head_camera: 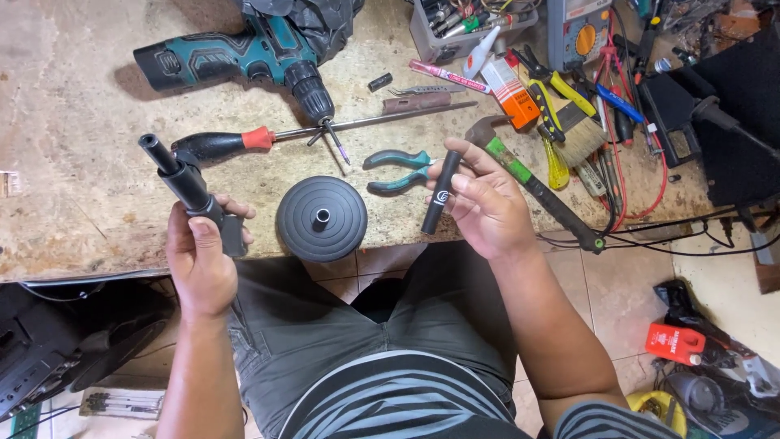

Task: Assembling a plastic mount by connecting a circular base to a support arm on a repair bench.

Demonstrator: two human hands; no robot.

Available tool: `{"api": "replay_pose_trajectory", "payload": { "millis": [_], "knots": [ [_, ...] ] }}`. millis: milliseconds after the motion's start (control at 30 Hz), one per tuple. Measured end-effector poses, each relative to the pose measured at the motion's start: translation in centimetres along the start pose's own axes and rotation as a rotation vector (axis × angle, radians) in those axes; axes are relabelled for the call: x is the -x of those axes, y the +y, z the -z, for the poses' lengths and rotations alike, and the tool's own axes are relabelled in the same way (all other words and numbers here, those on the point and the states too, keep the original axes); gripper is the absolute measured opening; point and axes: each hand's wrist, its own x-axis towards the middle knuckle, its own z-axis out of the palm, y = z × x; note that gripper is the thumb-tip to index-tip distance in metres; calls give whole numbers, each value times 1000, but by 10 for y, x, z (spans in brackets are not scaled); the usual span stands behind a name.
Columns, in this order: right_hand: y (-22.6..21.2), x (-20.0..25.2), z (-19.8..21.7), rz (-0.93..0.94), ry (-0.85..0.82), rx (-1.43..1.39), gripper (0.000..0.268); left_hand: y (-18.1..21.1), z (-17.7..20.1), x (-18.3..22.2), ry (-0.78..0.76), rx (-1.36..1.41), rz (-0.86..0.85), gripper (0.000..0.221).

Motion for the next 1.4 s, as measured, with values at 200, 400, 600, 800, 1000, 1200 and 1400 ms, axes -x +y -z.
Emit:
{"api": "replay_pose_trajectory", "payload": {
  "millis": [200,400,600,800,1000,1200,1400],
  "knots": [
    [-3,3,-8,23,10,55,52,-1,0,1,7,3,6,42],
    [-1,1,-7,53,26,85,52,1,0,0,5,4,11,42],
    [1,0,-4,71,38,118,51,-3,2,-1,-7,-1,-4,42],
    [-1,0,-14,74,48,160,49,0,-1,0,12,5,-5,42],
    [-16,-22,-33,-17,122,624,35,3,0,-2,-21,-16,-8,40],
    [-14,-93,-14,350,-43,1624,25,1,-4,-1,13,-22,-35,35],
    [-12,-123,-35,513,-500,1780,23,1,-1,-1,8,-31,-61,31]
  ]
}}
